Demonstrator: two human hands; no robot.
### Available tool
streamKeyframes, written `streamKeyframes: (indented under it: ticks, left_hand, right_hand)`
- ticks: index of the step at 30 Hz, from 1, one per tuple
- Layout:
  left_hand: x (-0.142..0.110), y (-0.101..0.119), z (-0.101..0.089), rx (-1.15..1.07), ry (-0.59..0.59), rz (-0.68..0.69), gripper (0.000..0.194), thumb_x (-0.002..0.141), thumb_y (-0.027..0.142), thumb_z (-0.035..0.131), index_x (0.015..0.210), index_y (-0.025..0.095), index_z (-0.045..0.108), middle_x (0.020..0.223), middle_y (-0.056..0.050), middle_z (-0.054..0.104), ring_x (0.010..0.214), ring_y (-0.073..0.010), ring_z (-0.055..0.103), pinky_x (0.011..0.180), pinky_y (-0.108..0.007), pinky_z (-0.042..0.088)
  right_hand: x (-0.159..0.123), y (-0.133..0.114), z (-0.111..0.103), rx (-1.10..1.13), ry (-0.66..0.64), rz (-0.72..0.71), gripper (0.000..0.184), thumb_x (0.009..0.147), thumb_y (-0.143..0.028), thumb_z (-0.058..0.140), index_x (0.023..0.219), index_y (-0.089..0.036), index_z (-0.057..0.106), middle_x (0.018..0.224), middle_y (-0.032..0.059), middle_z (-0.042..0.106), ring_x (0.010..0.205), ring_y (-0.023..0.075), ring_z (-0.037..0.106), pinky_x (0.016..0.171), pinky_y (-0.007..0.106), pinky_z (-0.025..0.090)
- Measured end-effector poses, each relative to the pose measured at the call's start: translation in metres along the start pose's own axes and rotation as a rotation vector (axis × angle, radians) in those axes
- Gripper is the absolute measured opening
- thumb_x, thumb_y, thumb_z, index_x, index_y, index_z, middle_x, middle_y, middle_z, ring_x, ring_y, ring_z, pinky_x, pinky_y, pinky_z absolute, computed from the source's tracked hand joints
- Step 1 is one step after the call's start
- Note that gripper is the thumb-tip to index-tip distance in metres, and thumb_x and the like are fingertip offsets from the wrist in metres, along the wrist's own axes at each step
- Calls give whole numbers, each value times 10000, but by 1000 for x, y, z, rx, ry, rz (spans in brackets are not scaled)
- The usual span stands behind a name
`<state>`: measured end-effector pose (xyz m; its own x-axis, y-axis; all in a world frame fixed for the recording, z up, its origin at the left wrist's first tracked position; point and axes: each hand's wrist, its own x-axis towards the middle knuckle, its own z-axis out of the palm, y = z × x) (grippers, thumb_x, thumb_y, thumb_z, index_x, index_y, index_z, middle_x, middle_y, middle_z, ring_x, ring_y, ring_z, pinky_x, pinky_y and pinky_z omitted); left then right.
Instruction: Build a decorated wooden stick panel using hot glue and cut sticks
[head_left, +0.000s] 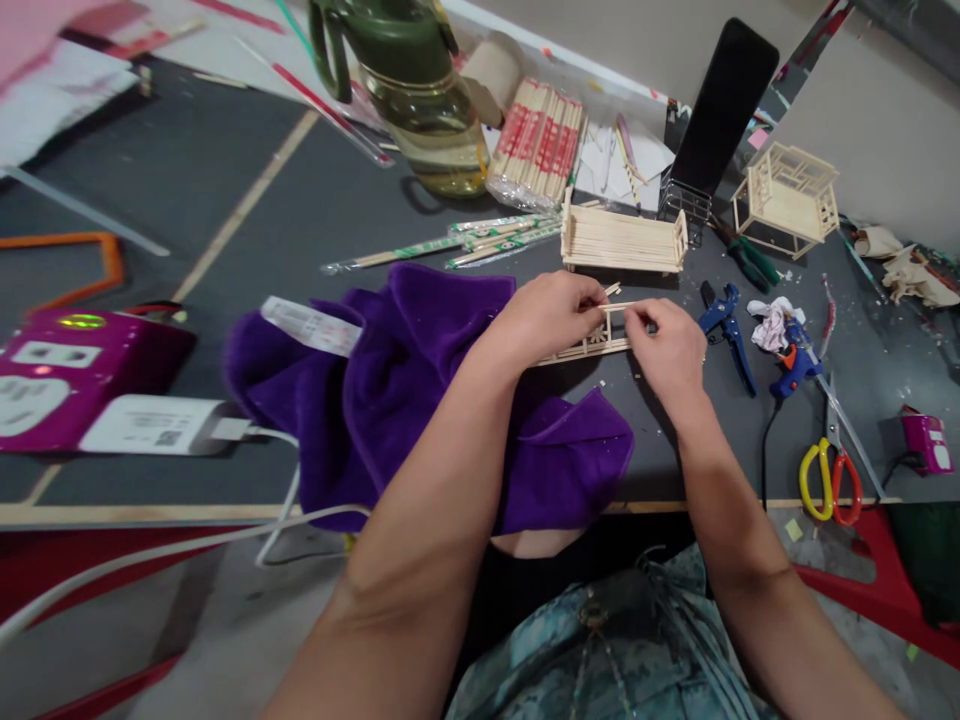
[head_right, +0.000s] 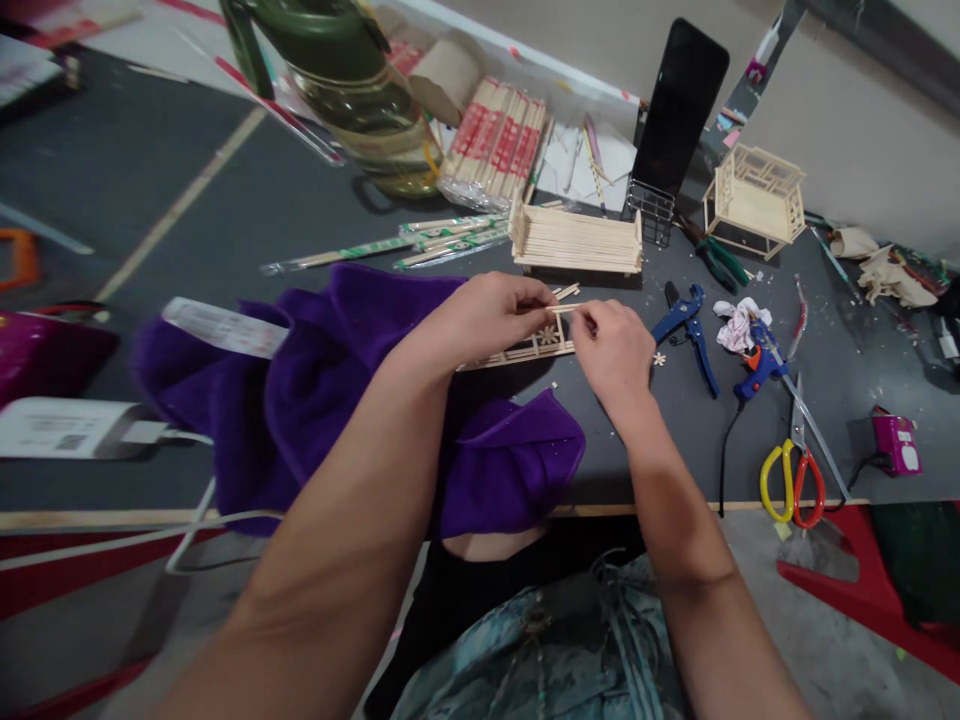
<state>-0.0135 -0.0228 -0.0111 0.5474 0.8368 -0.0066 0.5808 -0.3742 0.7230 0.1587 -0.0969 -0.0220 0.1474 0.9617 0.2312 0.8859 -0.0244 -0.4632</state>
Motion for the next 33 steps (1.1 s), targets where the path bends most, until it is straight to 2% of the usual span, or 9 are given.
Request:
streamKeyframes:
  ticks: [5,8,11,18,23,28,33]
  left_hand:
    - [0,1,-5,40,-66,-44,248,895,215,595,975,151,820,826,-55,786,732,-177,647,700,-294,433]
    - [1,1,-6,31,-83,-57,281,899,198,574,1010,141,825,877,-73,798,766,-182,665,721,-300,446]
    - [2,0,-5,5,-81,-60,303,896,208,574,1039,139,832,874,-83,794,765,-190,665,741,-318,457]
    - [5,-8,-3,6,-51,-24,297,891,248,606,1041,150,843,809,-70,772,712,-171,614,715,-318,431]
    - [8,-8,-2,19,-57,-43,311,887,264,618,1067,147,843,872,-80,791,735,-183,635,721,-324,443]
    - [8,-4,-5,36,-60,-69,323,881,269,629,1085,155,851,891,-77,799,761,-199,659,755,-329,461]
    - [8,-5,-4,16,-68,-47,319,875,255,616,1070,163,851,886,-79,809,763,-203,668,750,-328,463]
  right_hand:
    - [-16,45,-39,24,147,129,263,1010,-343,521,1038,-226,754,994,68,792,867,223,688,840,357,510]
    - [-32,77,-58,-100,173,257,278,967,-363,550,1066,-201,754,1007,108,787,893,257,680,860,389,507]
    - [-46,96,-66,-214,154,350,279,973,-355,539,1057,-190,747,1036,137,778,930,285,677,858,405,500]
    - [-48,89,-55,-440,62,329,282,980,-306,605,1179,-148,728,1202,212,724,1162,345,629,930,425,494]
    - [-45,86,-64,-434,108,345,243,1014,-260,554,1132,-151,736,1128,182,754,1071,301,663,930,402,487]
    - [-60,98,-91,-491,189,491,281,1036,-311,502,1051,-175,747,1045,154,771,923,277,679,815,372,467]
    - [-71,123,-107,-565,148,671,327,1026,-384,532,1127,-147,734,1139,221,764,1020,338,722,857,413,501]
